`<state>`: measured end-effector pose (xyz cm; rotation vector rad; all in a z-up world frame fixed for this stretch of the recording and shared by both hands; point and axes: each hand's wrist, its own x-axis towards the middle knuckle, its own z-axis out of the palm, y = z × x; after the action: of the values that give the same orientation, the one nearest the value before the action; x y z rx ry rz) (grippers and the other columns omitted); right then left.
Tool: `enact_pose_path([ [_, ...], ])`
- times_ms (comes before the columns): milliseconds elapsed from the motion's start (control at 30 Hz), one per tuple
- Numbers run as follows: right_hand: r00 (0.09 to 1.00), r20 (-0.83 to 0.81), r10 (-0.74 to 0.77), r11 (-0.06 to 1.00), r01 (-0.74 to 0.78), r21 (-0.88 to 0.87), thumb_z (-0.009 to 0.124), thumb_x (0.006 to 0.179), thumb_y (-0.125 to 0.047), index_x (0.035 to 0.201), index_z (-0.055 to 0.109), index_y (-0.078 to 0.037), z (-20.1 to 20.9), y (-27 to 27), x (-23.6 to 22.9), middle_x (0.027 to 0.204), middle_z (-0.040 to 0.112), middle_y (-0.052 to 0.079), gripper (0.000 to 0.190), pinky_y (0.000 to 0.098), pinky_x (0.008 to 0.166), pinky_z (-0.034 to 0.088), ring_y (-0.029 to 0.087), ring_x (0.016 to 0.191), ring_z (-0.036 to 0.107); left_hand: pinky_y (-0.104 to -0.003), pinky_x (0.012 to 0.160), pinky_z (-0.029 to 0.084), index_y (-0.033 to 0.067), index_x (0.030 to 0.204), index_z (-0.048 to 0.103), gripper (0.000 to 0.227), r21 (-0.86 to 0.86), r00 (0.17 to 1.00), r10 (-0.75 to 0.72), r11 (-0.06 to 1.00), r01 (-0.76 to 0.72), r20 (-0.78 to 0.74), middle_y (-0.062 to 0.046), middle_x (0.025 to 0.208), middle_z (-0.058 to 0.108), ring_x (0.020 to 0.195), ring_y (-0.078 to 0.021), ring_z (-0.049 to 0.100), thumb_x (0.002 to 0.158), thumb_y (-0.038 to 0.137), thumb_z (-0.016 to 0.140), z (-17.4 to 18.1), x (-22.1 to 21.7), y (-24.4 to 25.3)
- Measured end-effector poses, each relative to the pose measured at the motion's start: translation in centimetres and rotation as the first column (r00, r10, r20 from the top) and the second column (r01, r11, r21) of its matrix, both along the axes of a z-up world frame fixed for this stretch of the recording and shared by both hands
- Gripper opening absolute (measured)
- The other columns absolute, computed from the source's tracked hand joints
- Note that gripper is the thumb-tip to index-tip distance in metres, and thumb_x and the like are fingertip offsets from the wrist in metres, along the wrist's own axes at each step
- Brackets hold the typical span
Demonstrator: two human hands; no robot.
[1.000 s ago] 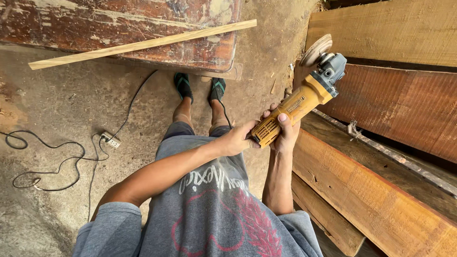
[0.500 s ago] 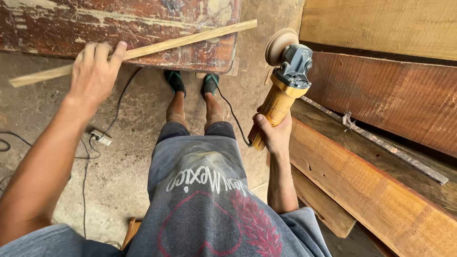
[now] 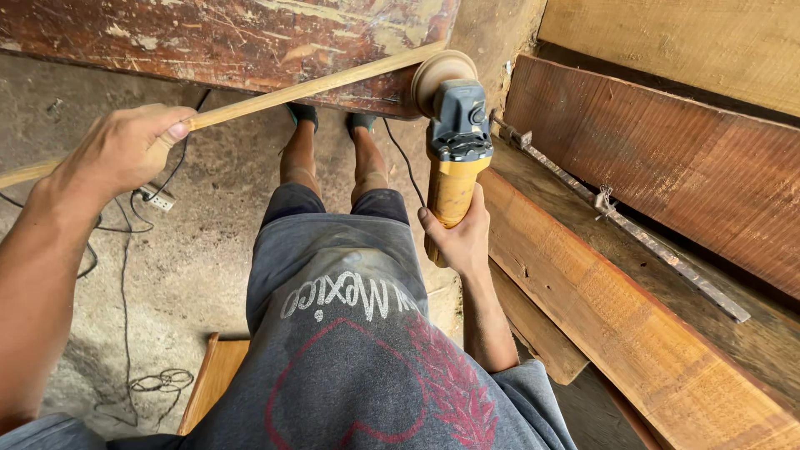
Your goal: The person uses an angle grinder with a sanding disc to smooth a thin wooden strip on a workbench. They repeatedly sand the strip, then test-fit it into a groove on a wooden cabinet door, adjusting the fit by sanding further.
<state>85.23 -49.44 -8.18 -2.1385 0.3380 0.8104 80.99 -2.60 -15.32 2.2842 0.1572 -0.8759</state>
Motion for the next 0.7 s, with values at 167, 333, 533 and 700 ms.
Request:
enact_pose_path([
  [167, 0.995, 0.011, 0.095, 0.995, -0.095, 0.008, 0.086, 0.080, -0.026, 0.120, 0.054, 0.000, 0.1, 1.6, 0.9, 0.100, 0.076, 0.015, 0.057, 0.0360, 0.084, 0.059, 0.022, 0.090, 0.076, -0.051, 0.086, 0.056, 0.0134, 0.133, 0.071, 0.031, 0.009, 0.999, -0.023, 1.000, 0.023, 0.030, -0.015, 0.116, 0.074, 0.099, -0.0362, 0.070, 0.113, 0.018, 0.048, 0.0, -0.2, -0.3],
  [333, 0.990, -0.081, 0.112, 0.994, -0.111, 0.022, 0.084, 0.080, -0.029, 0.125, 0.052, 0.001, 0.5, 3.3, 1.5, 0.101, 0.076, 0.016, 0.063, 0.0372, 0.082, 0.060, 0.027, 0.087, 0.076, -0.040, 0.063, 0.056, 0.0132, 0.133, 0.071, 0.034, 0.032, 0.996, -0.084, 0.996, 0.083, 0.039, -0.015, 0.103, 0.074, 0.074, -0.0247, 0.066, 0.111, 0.006, 0.047, -0.9, -1.0, 0.3],
  [533, 0.982, -0.001, 0.191, 0.980, -0.191, 0.053, 0.083, 0.082, -0.030, 0.133, 0.048, 0.003, 1.0, 4.2, 1.6, 0.104, 0.073, 0.019, 0.071, 0.0390, 0.085, 0.059, 0.029, 0.094, 0.076, -0.029, 0.045, 0.049, 0.0095, 0.134, 0.070, 0.034, 0.043, 0.988, -0.149, 0.988, 0.147, 0.050, -0.015, 0.093, 0.071, 0.060, -0.0170, 0.059, 0.109, 0.001, 0.049, -1.9, -1.6, 0.7],
  [700, 0.989, -0.127, 0.073, 0.997, -0.077, -0.031, 0.083, 0.081, -0.032, 0.133, 0.050, 0.000, 1.5, 3.2, 2.6, 0.102, 0.076, 0.016, 0.070, 0.0377, 0.082, 0.061, 0.024, 0.088, 0.077, -0.032, 0.044, 0.049, 0.0109, 0.131, 0.071, 0.038, 0.075, 0.984, -0.174, 0.982, 0.175, -0.026, -0.013, 0.088, 0.070, 0.057, -0.0188, 0.059, 0.104, -0.004, 0.049, -1.9, -1.4, 0.7],
])
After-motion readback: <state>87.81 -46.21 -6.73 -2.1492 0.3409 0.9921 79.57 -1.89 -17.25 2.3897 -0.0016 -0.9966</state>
